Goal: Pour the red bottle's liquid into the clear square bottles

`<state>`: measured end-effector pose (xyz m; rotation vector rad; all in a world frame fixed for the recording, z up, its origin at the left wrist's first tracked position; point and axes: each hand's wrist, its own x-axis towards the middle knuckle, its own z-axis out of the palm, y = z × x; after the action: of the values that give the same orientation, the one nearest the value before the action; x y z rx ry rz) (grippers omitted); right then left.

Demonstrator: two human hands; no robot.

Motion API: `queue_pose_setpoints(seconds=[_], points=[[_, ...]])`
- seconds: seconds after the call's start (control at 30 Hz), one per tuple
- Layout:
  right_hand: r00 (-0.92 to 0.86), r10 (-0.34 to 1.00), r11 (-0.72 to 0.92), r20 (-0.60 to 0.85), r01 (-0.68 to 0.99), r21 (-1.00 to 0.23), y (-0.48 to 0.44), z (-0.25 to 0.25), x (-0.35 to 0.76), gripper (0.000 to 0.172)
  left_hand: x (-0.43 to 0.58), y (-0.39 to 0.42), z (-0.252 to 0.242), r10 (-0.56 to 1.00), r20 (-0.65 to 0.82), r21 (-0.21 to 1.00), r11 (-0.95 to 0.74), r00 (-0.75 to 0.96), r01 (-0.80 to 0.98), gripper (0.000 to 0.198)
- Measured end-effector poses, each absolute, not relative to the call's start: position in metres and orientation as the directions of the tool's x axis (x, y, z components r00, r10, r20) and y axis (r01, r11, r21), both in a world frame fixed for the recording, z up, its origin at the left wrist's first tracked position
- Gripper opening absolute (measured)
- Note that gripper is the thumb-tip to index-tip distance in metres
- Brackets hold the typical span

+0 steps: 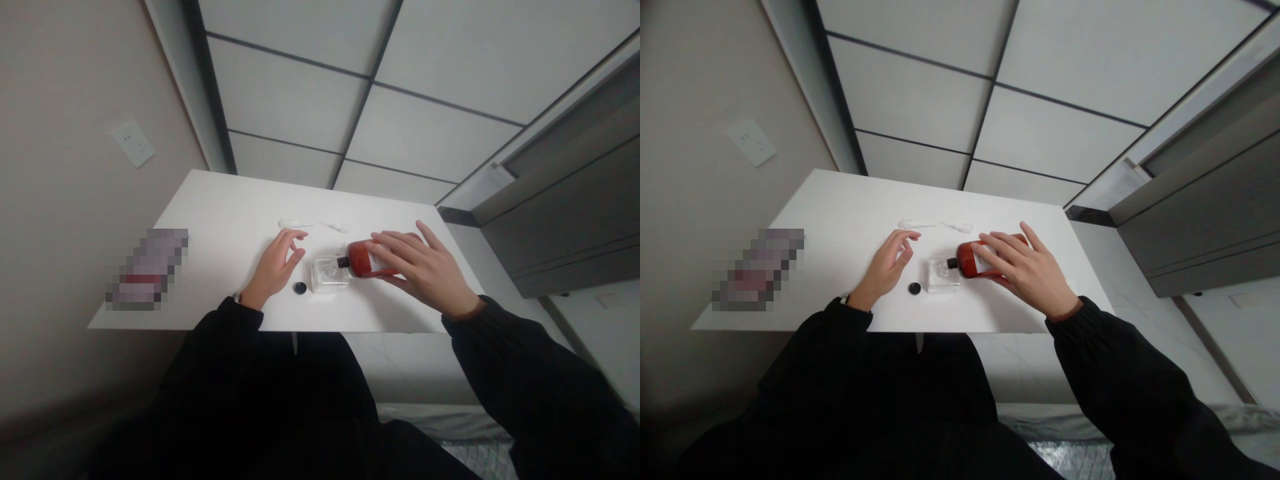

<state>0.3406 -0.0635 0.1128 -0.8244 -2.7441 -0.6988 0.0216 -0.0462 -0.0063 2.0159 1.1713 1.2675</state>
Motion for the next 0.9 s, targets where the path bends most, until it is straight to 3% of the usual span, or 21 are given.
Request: queue_pose_setpoints(seconds=[0.9], points=[[-0.888, 0.409, 0.773, 0.210, 0.459, 0.438, -0.054, 0.137, 0.327, 0.048, 0.021, -0.047, -0.006, 0.875, 0.412, 0.747, -0.484, 0.253, 0.456, 0.052]])
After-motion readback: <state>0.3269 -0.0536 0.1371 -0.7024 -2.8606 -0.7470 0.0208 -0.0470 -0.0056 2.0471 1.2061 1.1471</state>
